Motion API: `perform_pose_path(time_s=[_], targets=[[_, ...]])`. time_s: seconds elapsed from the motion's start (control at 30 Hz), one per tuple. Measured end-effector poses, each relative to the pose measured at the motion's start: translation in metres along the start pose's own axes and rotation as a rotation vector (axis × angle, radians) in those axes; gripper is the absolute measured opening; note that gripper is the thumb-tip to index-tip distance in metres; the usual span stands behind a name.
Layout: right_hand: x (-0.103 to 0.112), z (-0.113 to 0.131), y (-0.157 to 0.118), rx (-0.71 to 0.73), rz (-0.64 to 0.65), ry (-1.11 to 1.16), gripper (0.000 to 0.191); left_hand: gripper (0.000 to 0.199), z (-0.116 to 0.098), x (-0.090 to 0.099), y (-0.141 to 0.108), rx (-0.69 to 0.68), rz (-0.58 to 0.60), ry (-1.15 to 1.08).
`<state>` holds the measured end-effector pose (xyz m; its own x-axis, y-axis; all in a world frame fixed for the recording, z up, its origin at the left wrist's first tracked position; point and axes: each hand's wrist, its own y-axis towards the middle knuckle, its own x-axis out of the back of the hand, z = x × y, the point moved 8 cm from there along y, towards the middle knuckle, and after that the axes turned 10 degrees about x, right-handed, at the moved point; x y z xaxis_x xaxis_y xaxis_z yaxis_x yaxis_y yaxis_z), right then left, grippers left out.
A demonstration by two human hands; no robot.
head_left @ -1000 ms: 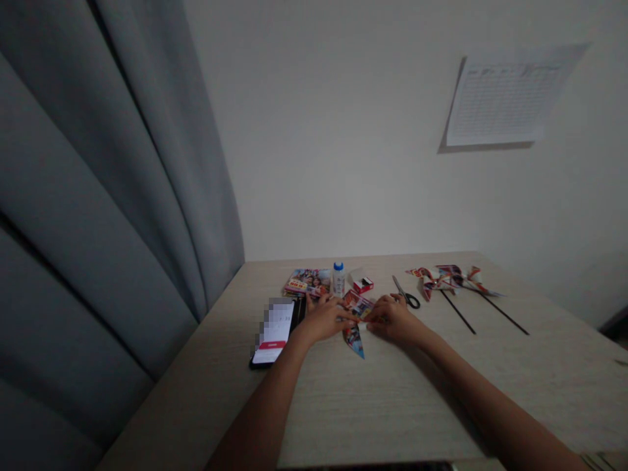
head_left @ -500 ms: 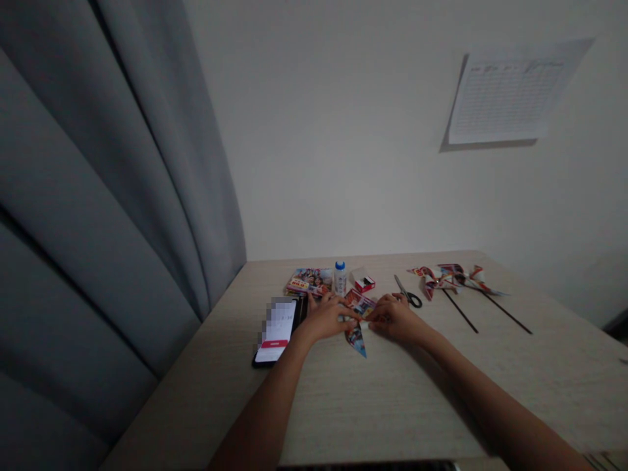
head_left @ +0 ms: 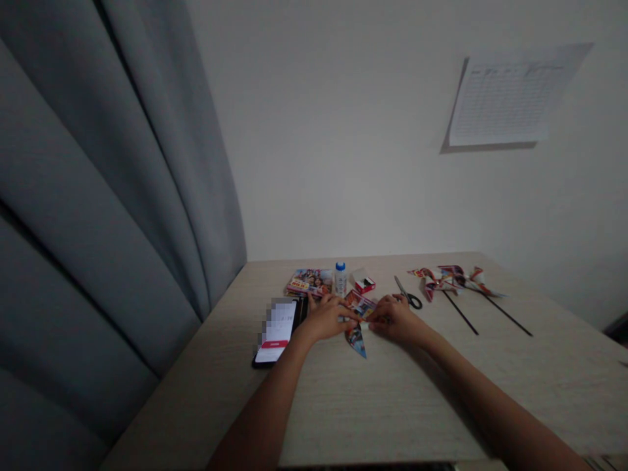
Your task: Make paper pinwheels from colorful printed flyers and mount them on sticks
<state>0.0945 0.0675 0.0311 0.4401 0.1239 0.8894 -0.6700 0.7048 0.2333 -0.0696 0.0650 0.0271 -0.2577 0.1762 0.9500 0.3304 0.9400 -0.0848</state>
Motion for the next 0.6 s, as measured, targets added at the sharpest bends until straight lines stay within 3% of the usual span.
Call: perform_pose_path(time_s=[0.6], targets=[[-0.001,-0.0023,0.0002,-0.008,-0.008,0.001,0.017,0.039,0.0004,-0.0028,0.0022,0.01,0.059,-0.037]])
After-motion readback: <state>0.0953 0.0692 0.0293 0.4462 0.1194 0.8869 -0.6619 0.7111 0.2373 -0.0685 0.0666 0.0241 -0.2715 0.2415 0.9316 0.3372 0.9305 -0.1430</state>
